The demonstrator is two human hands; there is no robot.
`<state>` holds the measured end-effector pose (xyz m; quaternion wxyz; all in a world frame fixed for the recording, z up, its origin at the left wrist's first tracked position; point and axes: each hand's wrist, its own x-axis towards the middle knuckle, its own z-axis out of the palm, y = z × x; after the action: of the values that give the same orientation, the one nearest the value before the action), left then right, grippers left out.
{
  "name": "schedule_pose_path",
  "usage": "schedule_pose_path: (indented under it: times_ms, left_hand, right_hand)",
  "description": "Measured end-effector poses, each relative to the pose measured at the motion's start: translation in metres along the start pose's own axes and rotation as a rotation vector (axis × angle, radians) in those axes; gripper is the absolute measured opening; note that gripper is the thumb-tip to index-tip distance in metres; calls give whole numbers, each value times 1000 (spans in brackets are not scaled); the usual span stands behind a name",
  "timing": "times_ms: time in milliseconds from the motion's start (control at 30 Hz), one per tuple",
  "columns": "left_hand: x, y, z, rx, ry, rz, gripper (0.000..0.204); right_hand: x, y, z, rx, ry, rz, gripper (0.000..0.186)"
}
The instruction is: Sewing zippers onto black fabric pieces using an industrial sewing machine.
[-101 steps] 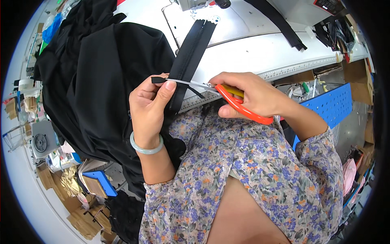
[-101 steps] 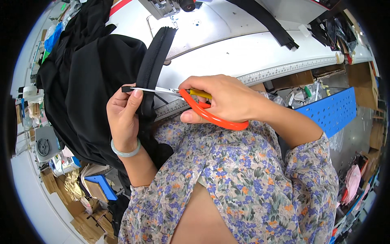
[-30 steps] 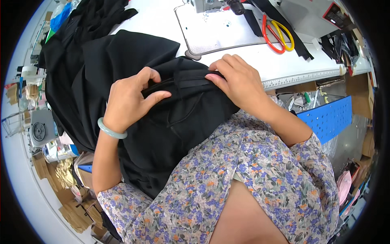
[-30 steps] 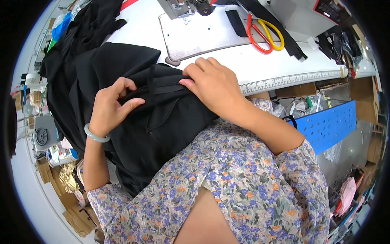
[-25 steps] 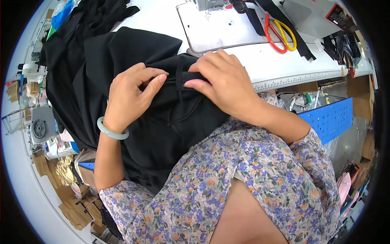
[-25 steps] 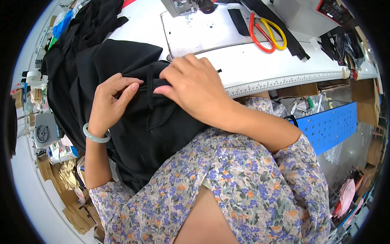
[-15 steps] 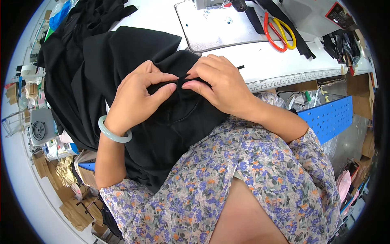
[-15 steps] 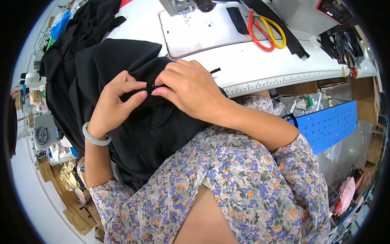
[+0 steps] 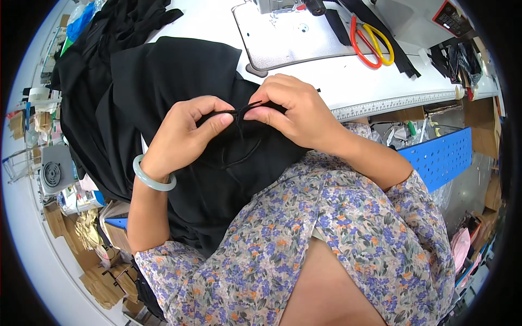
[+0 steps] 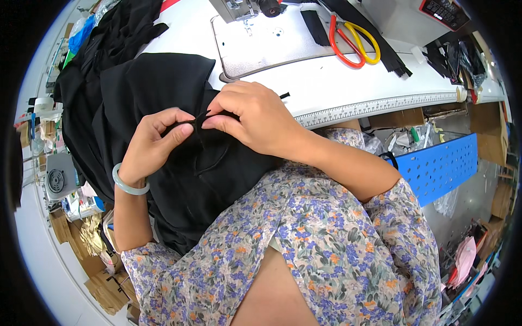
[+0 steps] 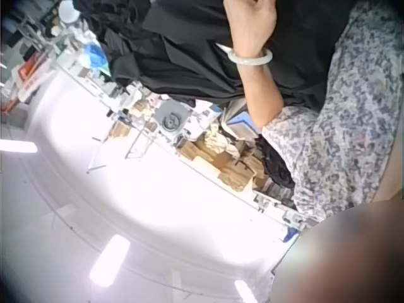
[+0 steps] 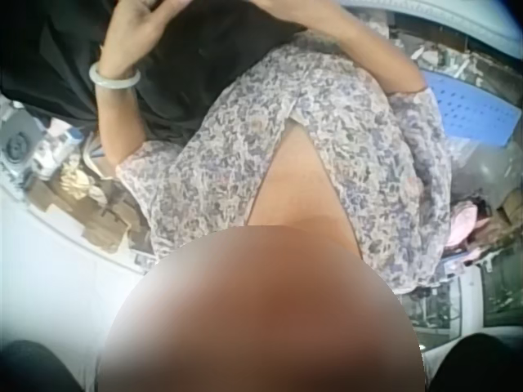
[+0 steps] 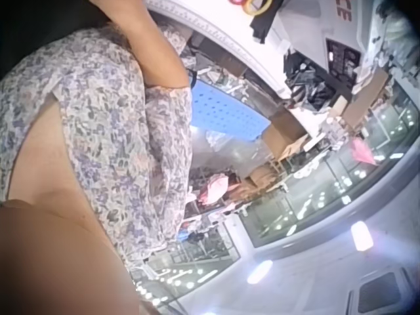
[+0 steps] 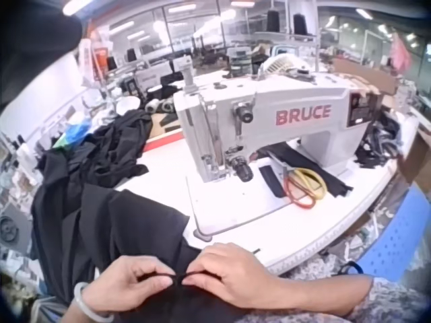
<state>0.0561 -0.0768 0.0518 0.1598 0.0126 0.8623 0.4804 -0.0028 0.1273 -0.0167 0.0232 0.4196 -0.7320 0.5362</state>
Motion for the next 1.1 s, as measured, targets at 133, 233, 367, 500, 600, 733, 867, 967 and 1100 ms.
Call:
schedule_pose_path:
  times_ms: [133, 233, 367, 500, 600, 733, 867, 967, 1100]
  left_hand:
    - [2, -3, -2, -2, 1, 63, 19]
    - [4, -4, 0, -70, 16, -27, 21]
    - [4, -8, 3, -73, 51, 28, 22]
    - [3, -8, 3, -73, 53, 50, 22]
    - [3, -10, 2, -67, 62, 70, 19]
    - [2, -9, 3, -18, 79, 102, 17]
    - [0, -11, 5, 4, 97, 151, 15]
    - [-2, -11, 6, 35, 119, 172, 13]
    - [-3, -7, 4, 104, 136, 156, 13]
  right_hand:
    - [0, -1, 1, 10, 11, -14, 11]
    - [-1, -3, 3, -16, 30, -37, 14]
    - [-5, -6, 6, -89, 138, -34, 22]
    - [-2, -9, 11, -211, 269, -251, 27]
    - [-1, -12, 10, -230, 240, -207, 28]
    - [1, -15, 9, -168, 211, -138, 26]
    - [1, -16, 9, -115, 156, -99, 23]
    - [0, -14, 8, -164, 147, -155, 22]
    - [1, -11, 8, -320, 238, -351, 23]
